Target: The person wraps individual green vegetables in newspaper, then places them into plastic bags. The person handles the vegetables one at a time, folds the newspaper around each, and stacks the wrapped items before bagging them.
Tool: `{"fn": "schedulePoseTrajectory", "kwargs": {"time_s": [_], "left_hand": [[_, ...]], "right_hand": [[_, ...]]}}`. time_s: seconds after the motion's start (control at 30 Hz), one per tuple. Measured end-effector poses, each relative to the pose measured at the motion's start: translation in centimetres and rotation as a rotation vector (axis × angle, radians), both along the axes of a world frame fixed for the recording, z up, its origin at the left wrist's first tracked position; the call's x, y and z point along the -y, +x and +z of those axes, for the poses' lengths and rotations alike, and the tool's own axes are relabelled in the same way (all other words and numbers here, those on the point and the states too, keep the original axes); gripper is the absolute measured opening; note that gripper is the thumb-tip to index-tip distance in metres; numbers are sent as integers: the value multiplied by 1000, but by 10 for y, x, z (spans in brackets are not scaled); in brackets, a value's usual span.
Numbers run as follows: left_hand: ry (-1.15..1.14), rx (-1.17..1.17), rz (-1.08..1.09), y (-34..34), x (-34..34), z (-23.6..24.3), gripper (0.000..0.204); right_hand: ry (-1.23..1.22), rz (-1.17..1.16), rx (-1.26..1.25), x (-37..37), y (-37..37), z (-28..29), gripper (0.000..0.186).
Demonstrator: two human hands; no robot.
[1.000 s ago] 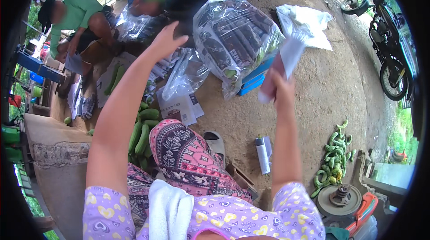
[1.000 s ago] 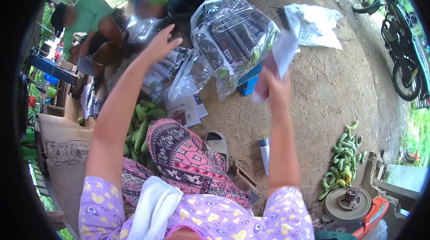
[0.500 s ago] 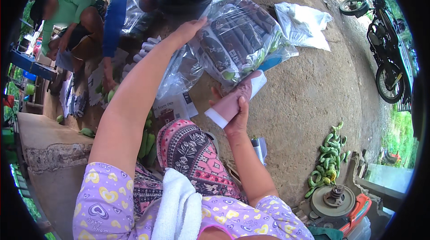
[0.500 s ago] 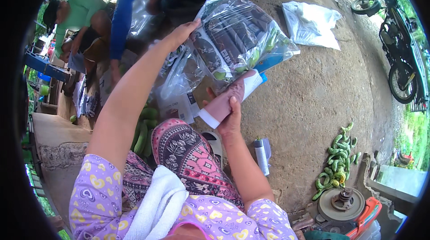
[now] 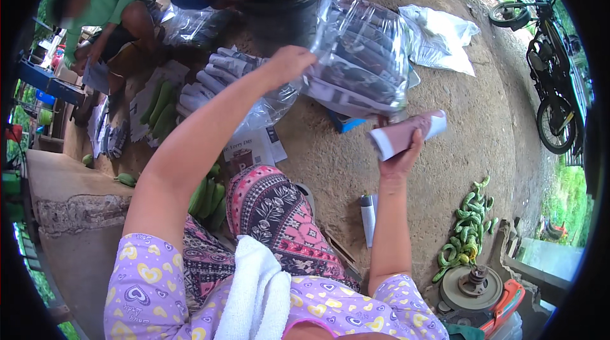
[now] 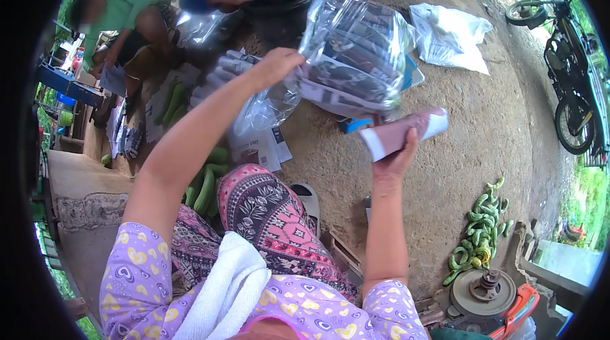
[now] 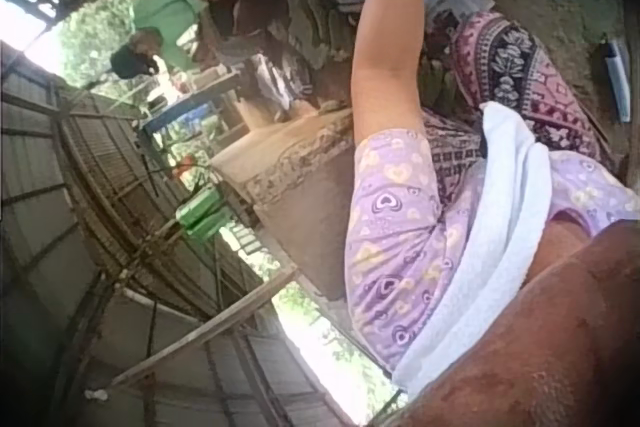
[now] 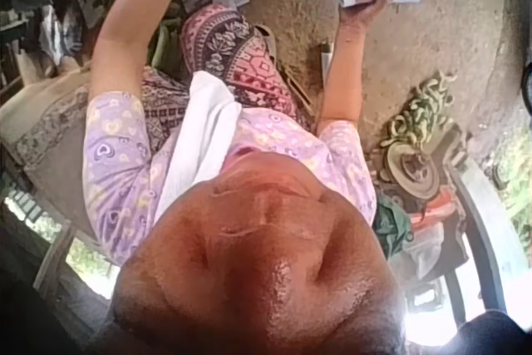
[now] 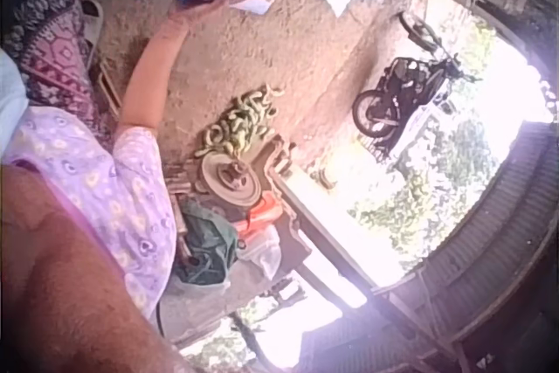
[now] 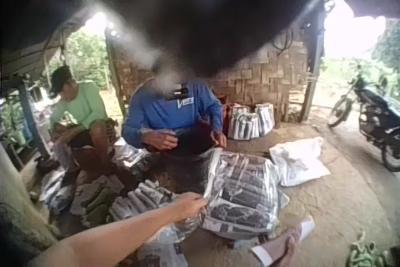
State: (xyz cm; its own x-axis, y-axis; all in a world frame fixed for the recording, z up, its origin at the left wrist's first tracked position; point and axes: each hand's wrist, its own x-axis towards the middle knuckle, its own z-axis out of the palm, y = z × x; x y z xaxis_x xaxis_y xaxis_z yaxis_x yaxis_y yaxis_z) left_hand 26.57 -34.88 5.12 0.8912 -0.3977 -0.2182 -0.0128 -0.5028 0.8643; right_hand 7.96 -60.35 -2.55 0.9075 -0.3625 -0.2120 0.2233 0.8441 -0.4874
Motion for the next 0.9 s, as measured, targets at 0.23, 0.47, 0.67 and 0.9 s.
{"fn": "schedulePoseTrajectory", "kwargs": {"time_s": [0.23,0.47,0.67,0.9], "left_hand": [[-39,-18,-150,-55,81,-1,45],[-201,29,-320,-66,155,-14,48],[-43,115,-536,-70,148,17,45],[166,922,51,-36,25,43,48]], "right_hand": [[-113,-110,-73,84,56,-17,77],[-150,-28,-126,154,137,-14,77],[-201,97,-173,203,193,-18,68],[-381,-436,-71,192,112,9,62]]}}
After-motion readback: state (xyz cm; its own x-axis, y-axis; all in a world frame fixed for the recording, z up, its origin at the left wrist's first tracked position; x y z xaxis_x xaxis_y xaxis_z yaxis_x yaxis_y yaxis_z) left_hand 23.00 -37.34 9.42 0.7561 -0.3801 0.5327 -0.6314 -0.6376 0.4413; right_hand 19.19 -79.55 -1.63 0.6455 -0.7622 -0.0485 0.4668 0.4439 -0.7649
